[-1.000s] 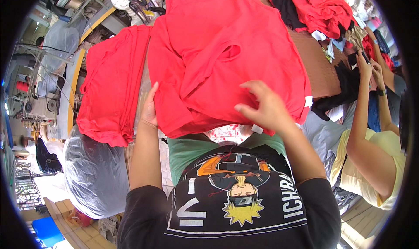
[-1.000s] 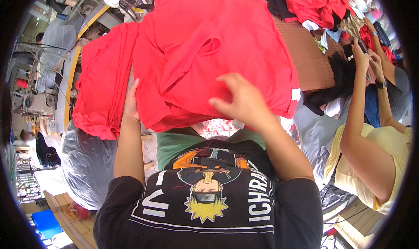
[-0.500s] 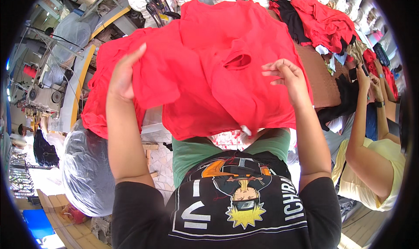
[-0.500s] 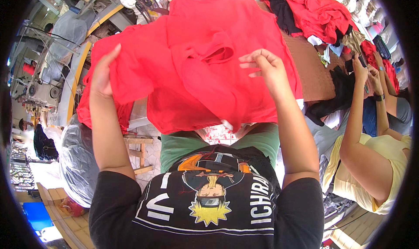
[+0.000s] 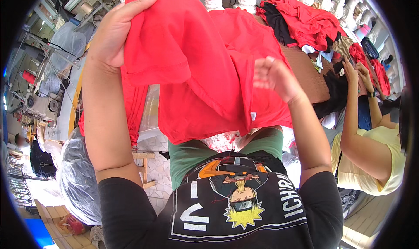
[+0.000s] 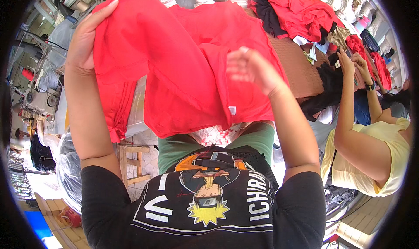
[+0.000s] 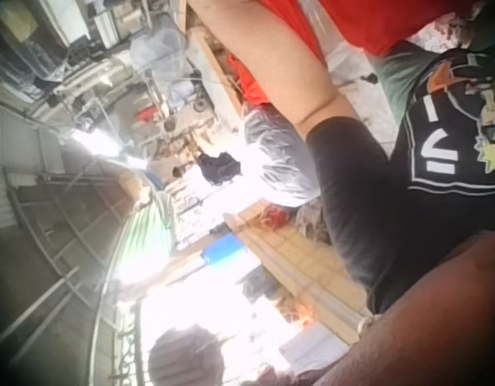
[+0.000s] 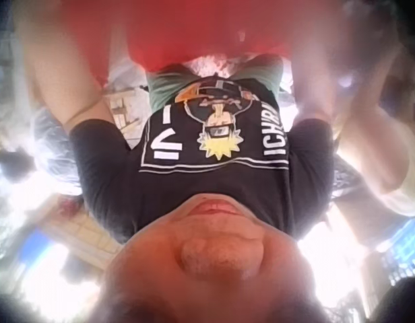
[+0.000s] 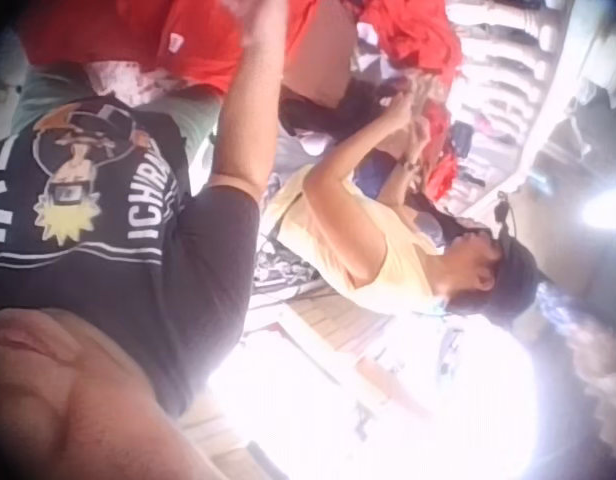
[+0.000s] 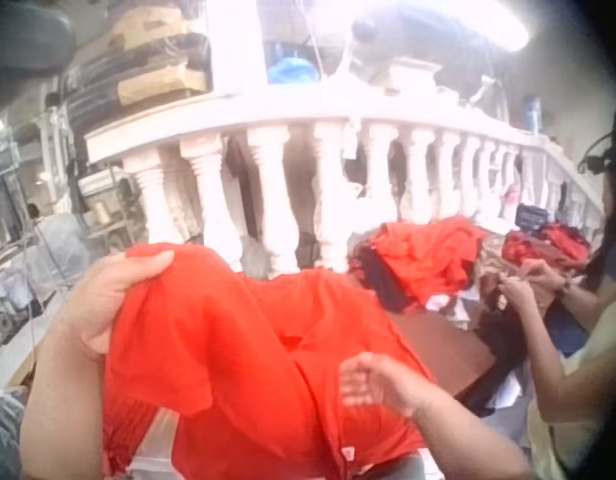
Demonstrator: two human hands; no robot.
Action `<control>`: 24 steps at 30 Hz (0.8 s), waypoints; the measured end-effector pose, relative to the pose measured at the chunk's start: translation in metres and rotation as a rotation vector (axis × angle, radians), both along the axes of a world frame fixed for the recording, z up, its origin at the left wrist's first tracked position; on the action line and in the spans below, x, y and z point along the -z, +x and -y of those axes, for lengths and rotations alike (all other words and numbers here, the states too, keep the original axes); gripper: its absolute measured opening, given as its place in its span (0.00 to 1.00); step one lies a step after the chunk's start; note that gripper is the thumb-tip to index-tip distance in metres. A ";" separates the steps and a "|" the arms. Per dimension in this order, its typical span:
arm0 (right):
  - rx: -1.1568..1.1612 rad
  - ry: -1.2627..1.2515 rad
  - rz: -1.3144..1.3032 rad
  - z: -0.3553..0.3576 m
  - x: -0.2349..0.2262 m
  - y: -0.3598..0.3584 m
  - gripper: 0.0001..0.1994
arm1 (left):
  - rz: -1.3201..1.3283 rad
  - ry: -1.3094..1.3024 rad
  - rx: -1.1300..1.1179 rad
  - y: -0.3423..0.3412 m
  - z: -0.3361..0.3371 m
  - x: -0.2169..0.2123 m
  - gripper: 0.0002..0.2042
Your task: The person picks up red shirts from a stack, spreads them out to check for quality, and places them into a new pile. The person then takes a notepad and a pen from a transparent bag and writes on the notepad while looking at the shirts.
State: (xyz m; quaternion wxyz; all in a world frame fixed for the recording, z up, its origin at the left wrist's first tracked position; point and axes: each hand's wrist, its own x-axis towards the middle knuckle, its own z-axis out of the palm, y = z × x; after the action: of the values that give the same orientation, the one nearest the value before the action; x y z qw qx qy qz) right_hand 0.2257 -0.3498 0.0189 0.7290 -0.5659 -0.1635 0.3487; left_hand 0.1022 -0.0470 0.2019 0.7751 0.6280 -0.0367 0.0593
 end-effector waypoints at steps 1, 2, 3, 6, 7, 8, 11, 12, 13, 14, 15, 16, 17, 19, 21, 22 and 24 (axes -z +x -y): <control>-0.059 -0.054 -0.052 -0.004 -0.002 -0.010 0.26 | 0.021 0.019 0.012 0.004 -0.006 -0.003 0.14; -0.122 -0.185 0.051 -0.010 -0.006 -0.015 0.26 | 0.042 0.041 0.029 0.006 -0.007 -0.006 0.15; -0.189 -0.317 0.152 -0.019 -0.010 -0.019 0.27 | 0.060 0.117 -0.009 0.007 0.001 -0.009 0.15; 0.040 -0.408 0.256 -0.024 -0.027 -0.018 0.20 | 0.166 0.200 -0.098 0.008 0.029 -0.027 0.16; 0.187 -0.386 0.258 -0.022 -0.037 -0.012 0.17 | 0.233 0.132 -0.120 0.004 0.036 -0.036 0.15; 0.134 -0.333 0.318 -0.003 -0.047 0.014 0.15 | 0.294 0.064 -0.151 0.002 0.040 -0.043 0.14; 0.144 0.400 0.155 0.020 -0.099 0.006 0.11 | 0.339 0.010 0.019 -0.027 -0.050 -0.079 0.17; 0.160 0.312 0.220 0.023 -0.106 -0.002 0.11 | 0.340 0.012 0.003 -0.033 -0.067 -0.087 0.17; 0.062 0.164 0.326 0.025 -0.104 0.005 0.11 | 0.339 0.018 -0.022 -0.041 -0.084 -0.095 0.18; -0.026 0.011 0.433 0.033 -0.102 0.016 0.11 | 0.328 0.041 -0.113 -0.047 -0.091 -0.101 0.18; -0.114 -0.145 0.534 0.042 -0.101 0.029 0.11 | 0.339 0.111 -0.159 -0.048 -0.083 -0.103 0.19; -0.124 -0.262 0.601 0.054 -0.103 0.040 0.11 | 0.346 0.181 -0.207 -0.049 -0.074 -0.105 0.21; -0.077 -0.334 0.641 0.069 -0.108 0.048 0.11 | 0.376 0.299 -0.213 -0.048 -0.042 -0.102 0.24; 0.064 -0.408 0.700 0.102 -0.118 0.067 0.11 | 0.350 0.459 -0.253 -0.057 -0.026 -0.095 0.23; 0.281 -0.465 0.757 0.155 -0.141 0.064 0.11 | 0.351 0.508 -0.268 -0.067 -0.033 -0.094 0.23; 0.355 -0.474 0.775 0.174 -0.145 0.065 0.10 | 0.349 0.520 -0.303 -0.075 -0.040 -0.095 0.22; 0.492 -0.499 0.799 0.212 -0.156 0.060 0.10 | 0.358 0.508 -0.370 -0.088 -0.061 -0.098 0.22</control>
State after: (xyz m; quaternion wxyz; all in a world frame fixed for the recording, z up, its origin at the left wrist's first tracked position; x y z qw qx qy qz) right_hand 0.2859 -0.5616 0.1745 0.5134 -0.8325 -0.2030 -0.0472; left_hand 0.0140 0.0137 0.2998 0.5517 0.7763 -0.0711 0.2964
